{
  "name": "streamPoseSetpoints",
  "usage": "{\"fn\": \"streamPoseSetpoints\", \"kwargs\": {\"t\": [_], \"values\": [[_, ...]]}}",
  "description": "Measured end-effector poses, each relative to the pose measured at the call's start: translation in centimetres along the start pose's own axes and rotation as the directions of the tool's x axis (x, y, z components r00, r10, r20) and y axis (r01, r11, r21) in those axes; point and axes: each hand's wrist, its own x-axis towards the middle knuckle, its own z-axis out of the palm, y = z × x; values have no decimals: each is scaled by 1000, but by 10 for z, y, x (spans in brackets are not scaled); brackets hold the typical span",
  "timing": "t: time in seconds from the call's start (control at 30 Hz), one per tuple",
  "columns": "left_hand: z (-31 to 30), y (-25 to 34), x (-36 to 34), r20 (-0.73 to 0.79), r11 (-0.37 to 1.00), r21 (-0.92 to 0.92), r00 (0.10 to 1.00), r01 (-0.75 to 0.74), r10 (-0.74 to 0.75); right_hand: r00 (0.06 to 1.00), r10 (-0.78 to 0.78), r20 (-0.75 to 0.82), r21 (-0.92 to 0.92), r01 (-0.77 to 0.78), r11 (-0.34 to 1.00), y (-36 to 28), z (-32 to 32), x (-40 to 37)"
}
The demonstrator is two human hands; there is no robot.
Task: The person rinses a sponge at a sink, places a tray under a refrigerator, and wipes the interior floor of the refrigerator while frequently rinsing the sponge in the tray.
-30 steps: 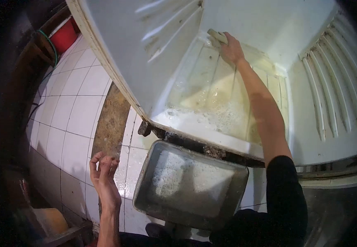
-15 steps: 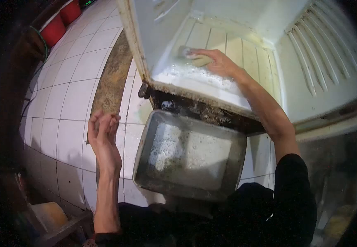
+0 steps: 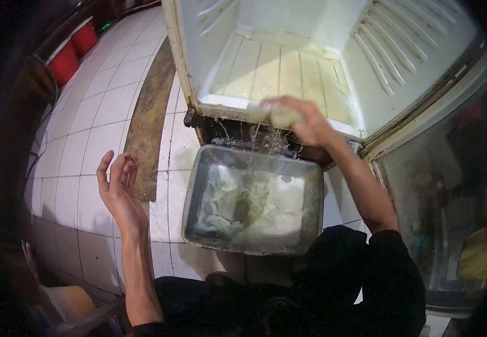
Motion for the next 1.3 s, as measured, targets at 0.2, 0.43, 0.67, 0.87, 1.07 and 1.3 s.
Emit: {"fn": "streamPoseSetpoints", "kwargs": {"t": [0.2, 0.43, 0.67, 0.87, 1.07, 1.3], "values": [[-1, -3, 4, -4, 999, 38, 1000, -1, 1, 791, 160, -590, -308, -404, 861, 103, -106, -21], [10, -24, 16, -23, 999, 7, 999, 43, -43, 762, 441, -474, -535, -647, 544, 175, -101, -46], [18, -44, 20, 40, 991, 24, 991, 130, -131, 619, 609, -496, -381, -786, 487, 175, -110, -9], [26, -54, 26, 55, 985, 8, 984, 171, -171, 791, 502, -350, -484, -612, 626, 183, -96, -18], [18, -51, 25, 104, 982, -27, 978, 186, -182, 820, 452, -352, -468, -572, 674, 164, -69, -6], [19, -43, 22, 53, 980, -71, 982, 187, -184, 889, 446, 102, -187, -423, 887, 77, -31, 2]]}}
